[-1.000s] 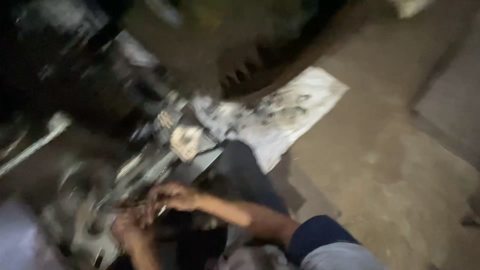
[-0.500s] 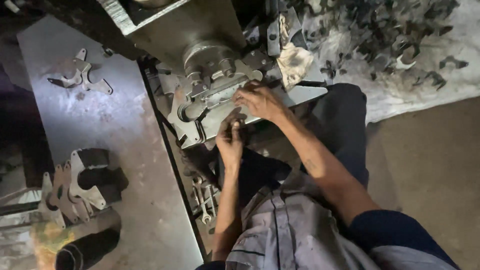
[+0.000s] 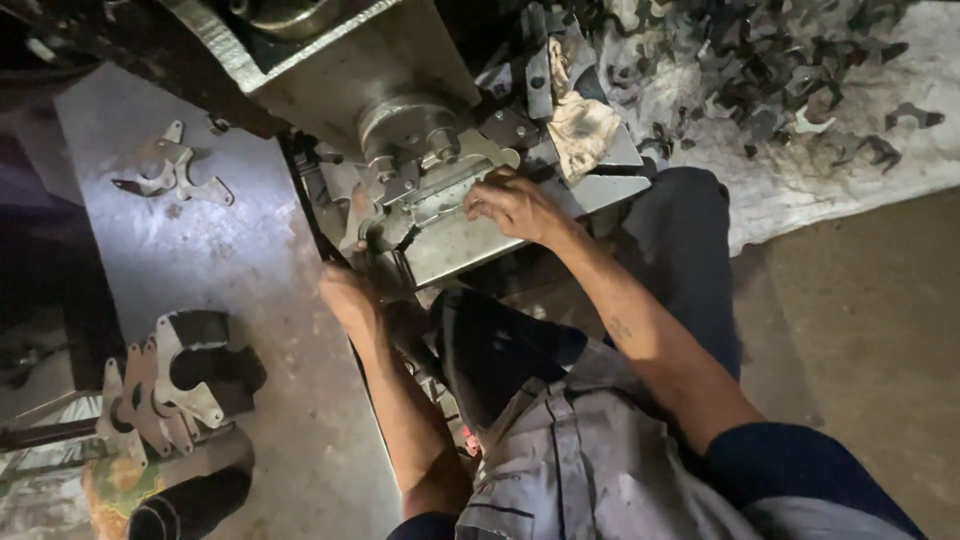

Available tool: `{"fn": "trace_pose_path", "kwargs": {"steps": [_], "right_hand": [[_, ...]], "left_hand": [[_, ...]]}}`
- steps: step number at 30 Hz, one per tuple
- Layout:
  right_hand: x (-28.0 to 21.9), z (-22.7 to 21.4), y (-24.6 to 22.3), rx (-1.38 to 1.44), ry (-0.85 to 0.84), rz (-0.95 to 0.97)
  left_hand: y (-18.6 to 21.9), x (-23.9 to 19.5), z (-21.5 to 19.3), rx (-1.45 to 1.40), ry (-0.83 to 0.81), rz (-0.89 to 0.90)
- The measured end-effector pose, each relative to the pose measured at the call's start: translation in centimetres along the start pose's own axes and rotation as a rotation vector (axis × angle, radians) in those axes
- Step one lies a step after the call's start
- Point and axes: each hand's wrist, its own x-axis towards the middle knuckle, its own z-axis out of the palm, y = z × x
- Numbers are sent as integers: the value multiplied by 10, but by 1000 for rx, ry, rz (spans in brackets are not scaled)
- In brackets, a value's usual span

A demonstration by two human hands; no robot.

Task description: Operate a metal press machine to shape and punch metal components for fabrication.

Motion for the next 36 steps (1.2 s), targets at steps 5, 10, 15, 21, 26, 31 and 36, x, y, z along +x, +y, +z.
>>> {"fn": "trace_pose_path", "kwargs": {"steps": [5,10,15,21,26,31,36], "right_hand": [[0,-3,-7,-50,4,29],[-2,-4,-10,73,-82,183],[0,-12,-29,-12,47,173],[7,-37,-25,-574,175,-40],[6,-59,-7,-596,-20,-36],[-26,-122,35,118,442,346],[-65,-135,82,708,766,532]], "left_hand": [[-26,27,15,-64,-15,137],[-68,55,68,148,36,107],[-76,21,61,106,263,210],[56,-87,-51,-717,-21,157],[90,-124,9,-1275,-351,-135],[117,-100,32,-1400,-343,-165],[136,-72,55,-1346,-287,-226]]}}
